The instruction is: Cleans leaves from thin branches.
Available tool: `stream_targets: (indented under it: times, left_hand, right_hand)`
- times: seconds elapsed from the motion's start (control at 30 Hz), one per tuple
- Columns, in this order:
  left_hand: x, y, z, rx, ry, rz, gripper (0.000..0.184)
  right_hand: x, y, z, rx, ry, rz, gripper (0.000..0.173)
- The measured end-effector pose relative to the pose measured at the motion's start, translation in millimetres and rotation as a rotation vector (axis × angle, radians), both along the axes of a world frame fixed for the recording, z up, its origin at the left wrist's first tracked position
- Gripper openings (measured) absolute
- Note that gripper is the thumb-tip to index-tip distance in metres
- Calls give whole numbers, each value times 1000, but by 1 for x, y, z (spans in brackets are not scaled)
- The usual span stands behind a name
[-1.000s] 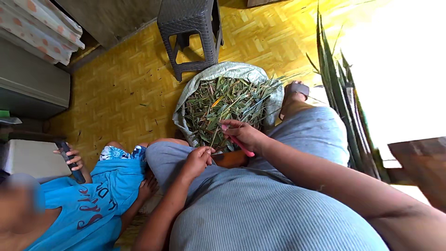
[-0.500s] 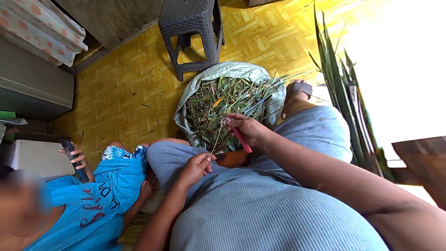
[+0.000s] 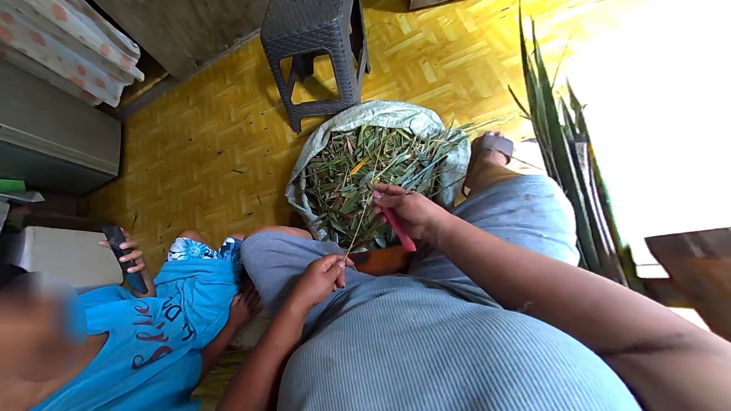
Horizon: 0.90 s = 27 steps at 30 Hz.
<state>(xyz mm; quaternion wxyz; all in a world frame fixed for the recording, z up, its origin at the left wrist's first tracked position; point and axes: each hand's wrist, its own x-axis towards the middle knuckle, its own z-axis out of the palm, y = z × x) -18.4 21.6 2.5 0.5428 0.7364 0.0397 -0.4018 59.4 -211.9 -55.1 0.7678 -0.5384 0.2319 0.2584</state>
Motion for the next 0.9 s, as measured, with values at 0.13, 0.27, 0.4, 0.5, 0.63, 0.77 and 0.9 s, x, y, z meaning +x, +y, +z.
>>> stream_targets:
  times: [0.13, 0.27, 0.4, 0.5, 0.63, 0.77, 0.9]
  left_hand:
    - [-2, 4, 0, 17, 7, 30, 29]
    - [-4, 6, 0, 34, 1, 16, 29]
    - [-6, 8, 1, 36, -10, 16, 28]
    - [-8, 10, 3, 41, -10, 8, 29]
    - [-11, 13, 4, 43, -10, 6, 28]
    - [-14, 17, 4, 40, -12, 4, 28]
    - [-16, 20, 5, 34, -18, 22, 28]
  right_hand:
    - [0, 2, 2, 18, 18, 37, 41]
    - [-1, 3, -2, 23, 20, 42, 39]
    - [0, 3, -2, 10, 27, 32, 36]
    - [1, 2, -1, 6, 30, 17, 35]
    - [3, 1, -3, 4, 34, -8, 34]
    - [6, 0, -1, 38, 45, -24, 35]
    - [6, 2, -1, 28, 35, -23, 33]
